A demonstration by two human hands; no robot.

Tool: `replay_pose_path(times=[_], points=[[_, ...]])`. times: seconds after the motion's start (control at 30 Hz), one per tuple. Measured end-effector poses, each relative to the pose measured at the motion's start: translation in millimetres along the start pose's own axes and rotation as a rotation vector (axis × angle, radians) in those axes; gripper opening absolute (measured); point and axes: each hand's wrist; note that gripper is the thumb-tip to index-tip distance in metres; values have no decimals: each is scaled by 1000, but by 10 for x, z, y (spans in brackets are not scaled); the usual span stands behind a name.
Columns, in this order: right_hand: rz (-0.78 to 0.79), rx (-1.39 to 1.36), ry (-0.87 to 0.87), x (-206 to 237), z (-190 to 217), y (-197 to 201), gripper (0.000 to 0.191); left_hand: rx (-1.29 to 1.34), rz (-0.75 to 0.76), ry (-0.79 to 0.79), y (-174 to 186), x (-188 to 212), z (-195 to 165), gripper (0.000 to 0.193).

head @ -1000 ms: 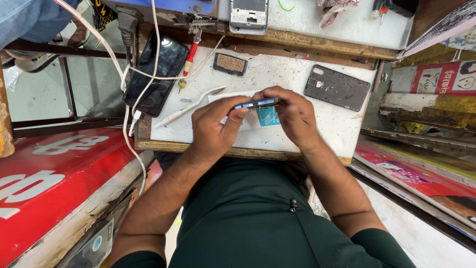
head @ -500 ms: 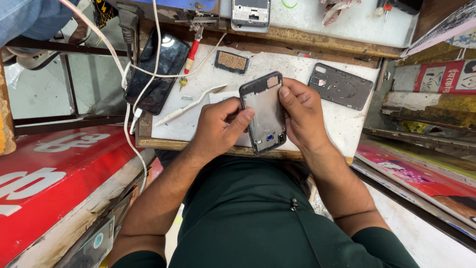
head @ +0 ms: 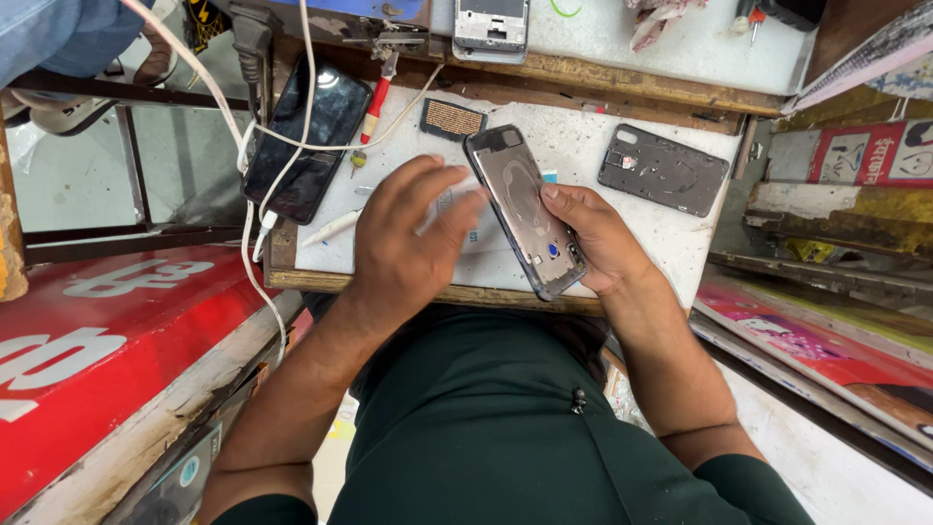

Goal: The person disassembles a smartphone, removes the battery, and cleans the interior with a cloth. They then reassemble the phone, attach the back cover, and use a screwdriver to secure screws. The person also handles a phone case and other tools on the workbench.

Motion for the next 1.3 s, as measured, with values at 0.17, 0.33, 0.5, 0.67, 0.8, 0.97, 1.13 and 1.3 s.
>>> replay_pose_path(times=[0.17,0.33,0.5,0.67,0.8,0.97,1.13,1.3], points=[[-3,1,-117,42,-54,25,33,3,48,-322,97,-108,-5,20],[-213,453,160,179,50,-146,44,359,117,-41,-44,-8,19,16],[150,962,906,388,34,-544,36,1295,171,722,-394,244,-47,21],[-128,1165,1017,373,-253,-902,39,1793,91,961,-707,346,-173,39],[-191,1230,1021,318,-326,-963,43,1664,113,927,-756,333,-225,73],[-118,1353,1072,276,-355,-930,50,1480,198,872,-748,305,-186,103],[29,1105,828,323,-159,-840,50,1396,216,798,-749,287,-92,112],[-170,953,869,210,-115,-859,31,1275,180,618,-769,257,-154,115]])
Point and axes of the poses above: each hand's wrist, its own x-axis away from the middle knuckle, its own y-axis out of the back of the hand, z = x × y, and after that the axes turned 12 degrees about -x, right-handed
